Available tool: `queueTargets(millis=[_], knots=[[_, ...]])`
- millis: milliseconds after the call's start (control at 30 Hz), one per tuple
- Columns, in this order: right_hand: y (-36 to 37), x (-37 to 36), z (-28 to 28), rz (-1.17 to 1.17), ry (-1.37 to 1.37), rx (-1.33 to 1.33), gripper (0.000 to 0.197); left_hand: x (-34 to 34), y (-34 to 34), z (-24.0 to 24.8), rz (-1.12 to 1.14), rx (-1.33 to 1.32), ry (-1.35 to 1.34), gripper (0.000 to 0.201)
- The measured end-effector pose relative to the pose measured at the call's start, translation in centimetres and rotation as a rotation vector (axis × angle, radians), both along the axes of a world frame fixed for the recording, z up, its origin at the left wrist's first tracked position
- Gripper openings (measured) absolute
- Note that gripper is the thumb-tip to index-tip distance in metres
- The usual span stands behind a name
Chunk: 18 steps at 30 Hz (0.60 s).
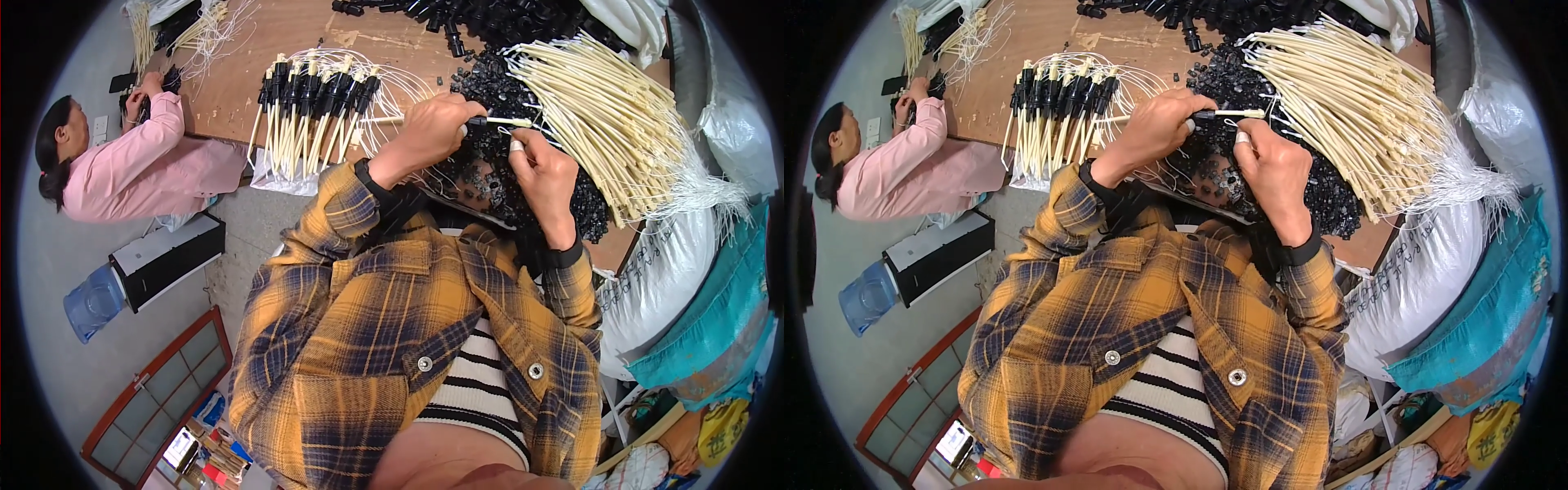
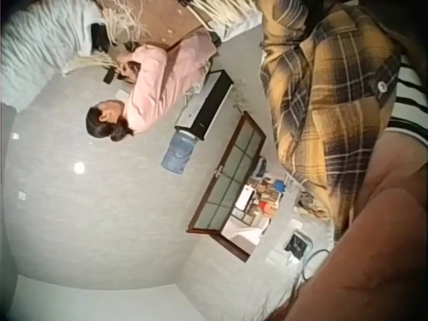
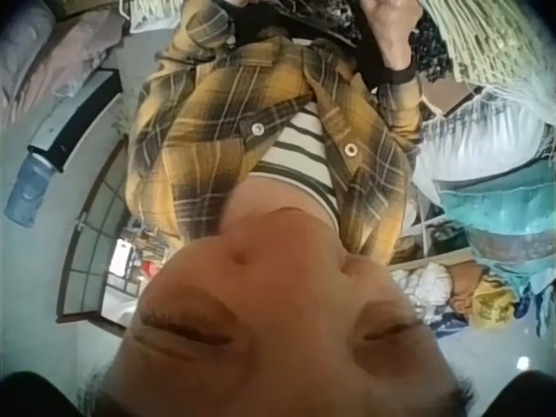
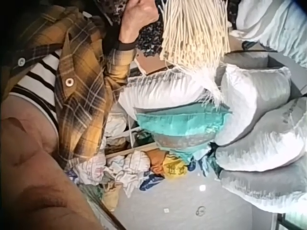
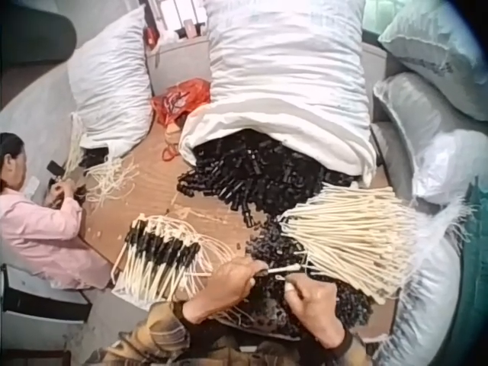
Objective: Manual assembly of wires into connector housings on an industrial workbench.
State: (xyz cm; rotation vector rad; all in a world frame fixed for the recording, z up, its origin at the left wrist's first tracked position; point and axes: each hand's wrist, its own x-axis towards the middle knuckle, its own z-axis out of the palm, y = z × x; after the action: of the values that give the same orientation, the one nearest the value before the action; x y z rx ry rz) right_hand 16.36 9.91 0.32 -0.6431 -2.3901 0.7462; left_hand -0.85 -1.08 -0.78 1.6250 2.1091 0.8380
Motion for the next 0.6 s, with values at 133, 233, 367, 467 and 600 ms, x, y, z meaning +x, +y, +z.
queueTargets(millis=[133, 233, 367, 467, 600], knots=[[0.1, -0.2, -0.2, 0.028, -0.015, -0.002, 0.008, 0.4, 0.3, 0.4, -0.049, 0.050, 0.035, 0.037], [0.1, -0.2, -0.8, 0.115, -0.031, -0.028, 0.008, 0.8, 0.4, 0.8, -0.109, 0.069, 0.021, 0.038], [-0.2, -0.3, 0.0, 0.066, -0.026, -0.217, 0.013, 1.1, 0.7, 1.0, -0.119, 0.089, 0.003, 0.037], [-0.4, -0.1, 0.2, 0.266, -0.002, -0.151, 0.013, 1.5, 1.0, 2.3, -0.182, -0.173, -0.128, 0.037], [-0.7, 0.0, 0.0, 0.178, -0.081, -0.080, 0.012, 0.6, 1.0, 1.6, -0.166, 0.098, -0.313, 0.027]])
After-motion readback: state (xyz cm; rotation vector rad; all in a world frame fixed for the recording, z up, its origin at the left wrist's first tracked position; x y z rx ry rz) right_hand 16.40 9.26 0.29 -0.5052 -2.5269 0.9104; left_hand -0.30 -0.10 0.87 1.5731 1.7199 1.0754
